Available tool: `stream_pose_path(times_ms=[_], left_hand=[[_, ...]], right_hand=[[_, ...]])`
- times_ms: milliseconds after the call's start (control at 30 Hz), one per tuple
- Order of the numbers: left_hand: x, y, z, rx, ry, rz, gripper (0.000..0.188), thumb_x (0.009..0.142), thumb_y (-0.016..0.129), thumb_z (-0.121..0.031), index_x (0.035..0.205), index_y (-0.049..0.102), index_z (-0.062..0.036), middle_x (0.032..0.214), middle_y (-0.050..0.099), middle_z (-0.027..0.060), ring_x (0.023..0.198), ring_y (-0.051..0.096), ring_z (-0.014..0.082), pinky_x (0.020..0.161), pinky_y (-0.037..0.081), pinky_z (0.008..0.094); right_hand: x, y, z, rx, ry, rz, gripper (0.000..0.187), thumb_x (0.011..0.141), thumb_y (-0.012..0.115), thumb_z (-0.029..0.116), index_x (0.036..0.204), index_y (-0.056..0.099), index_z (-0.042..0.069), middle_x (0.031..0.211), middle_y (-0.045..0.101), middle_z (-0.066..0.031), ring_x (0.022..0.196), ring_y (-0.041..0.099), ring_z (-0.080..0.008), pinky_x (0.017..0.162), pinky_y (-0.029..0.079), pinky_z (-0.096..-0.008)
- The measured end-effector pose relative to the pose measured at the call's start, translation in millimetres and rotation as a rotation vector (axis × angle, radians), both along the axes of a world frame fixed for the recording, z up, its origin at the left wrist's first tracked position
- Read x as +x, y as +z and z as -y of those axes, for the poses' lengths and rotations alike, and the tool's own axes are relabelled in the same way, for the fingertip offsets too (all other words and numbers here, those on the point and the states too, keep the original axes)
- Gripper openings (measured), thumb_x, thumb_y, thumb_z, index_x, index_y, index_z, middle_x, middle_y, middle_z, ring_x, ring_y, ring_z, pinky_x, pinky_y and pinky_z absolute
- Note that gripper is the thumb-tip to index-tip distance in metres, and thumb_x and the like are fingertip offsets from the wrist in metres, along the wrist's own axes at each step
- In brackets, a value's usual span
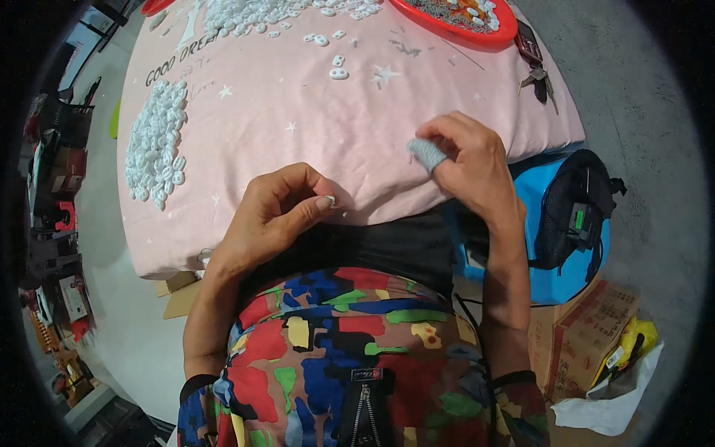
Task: The person assembles plastic cord locks by inserting springs into plastic toggle pieces and pressing the components together by hand.
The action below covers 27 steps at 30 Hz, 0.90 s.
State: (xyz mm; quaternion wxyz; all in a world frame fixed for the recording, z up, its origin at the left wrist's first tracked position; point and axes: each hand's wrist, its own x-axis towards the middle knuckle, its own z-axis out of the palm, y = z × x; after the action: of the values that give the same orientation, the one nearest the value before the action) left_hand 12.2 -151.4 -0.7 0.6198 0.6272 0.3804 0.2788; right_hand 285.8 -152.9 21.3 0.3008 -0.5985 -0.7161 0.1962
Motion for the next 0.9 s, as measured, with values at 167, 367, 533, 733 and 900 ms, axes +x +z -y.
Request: stream_pose_path(times_ms=[167,367,533,733,900], left_hand=[[-4,3,-4,0.057,-0.047,-0.046,0.007,0.089,0.061,-0.006,0.089,0.061,0.0007,0.069,0.057,0.0004,0.065,0.050,0.0058,0.060,0.043,0.0230],[1,7,-5,-0.358,0.102,0.251,0.008,0.092,0.061,-0.011,0.093,0.060,-0.0025,0.076,0.060,-0.0006,0.061,0.050,0.0026,0.052,0.037,0.0178],[7,9,-10,-0.487,0.181,0.455,0.012,0.092,0.064,-0.013,0.098,0.060,-0.0031,0.082,0.066,0.0050,0.059,0.055,0.0052,0.049,0.041,0.0158],[4,15,-8,-0.500,0.235,0.508,0.015,0.094,0.061,-0.013,0.102,0.059,-0.0016,0.090,0.068,0.0084,0.063,0.060,0.0056,0.047,0.042,0.0161],[4,12,-6,-0.514,0.202,0.546,0.014,0.095,0.059,-0.013,0.104,0.059,-0.0016,0.089,0.068,0.0087,0.056,0.056,0.0063,0.047,0.042,0.0179]], right_hand=[[-12,-1,9,0.026,0.130,0.123,0.016,0.077,0.071,0.003,0.092,0.066,0.000,0.079,0.060,-0.0083,0.067,0.059,-0.0185,0.062,0.047,-0.0288],[-24,2,4,0.019,0.074,0.152,0.015,0.079,0.061,-0.003,0.093,0.059,0.000,0.081,0.061,-0.0082,0.066,0.057,-0.0167,0.060,0.044,-0.0276],[-49,-7,-4,-0.165,0.079,-0.310,0.014,0.085,0.060,-0.003,0.098,0.059,0.000,0.085,0.059,0.0007,0.077,0.053,-0.0045,0.067,0.043,-0.0207],[-85,-2,-1,-0.141,0.267,-0.911,0.015,0.088,0.060,-0.001,0.102,0.059,0.000,0.094,0.062,-0.0021,0.089,0.059,-0.0077,0.081,0.047,-0.0213],[-87,-6,8,-0.153,0.227,-0.897,0.016,0.088,0.061,0.000,0.104,0.059,-0.001,0.096,0.062,-0.0031,0.090,0.060,-0.0087,0.083,0.048,-0.0225]])
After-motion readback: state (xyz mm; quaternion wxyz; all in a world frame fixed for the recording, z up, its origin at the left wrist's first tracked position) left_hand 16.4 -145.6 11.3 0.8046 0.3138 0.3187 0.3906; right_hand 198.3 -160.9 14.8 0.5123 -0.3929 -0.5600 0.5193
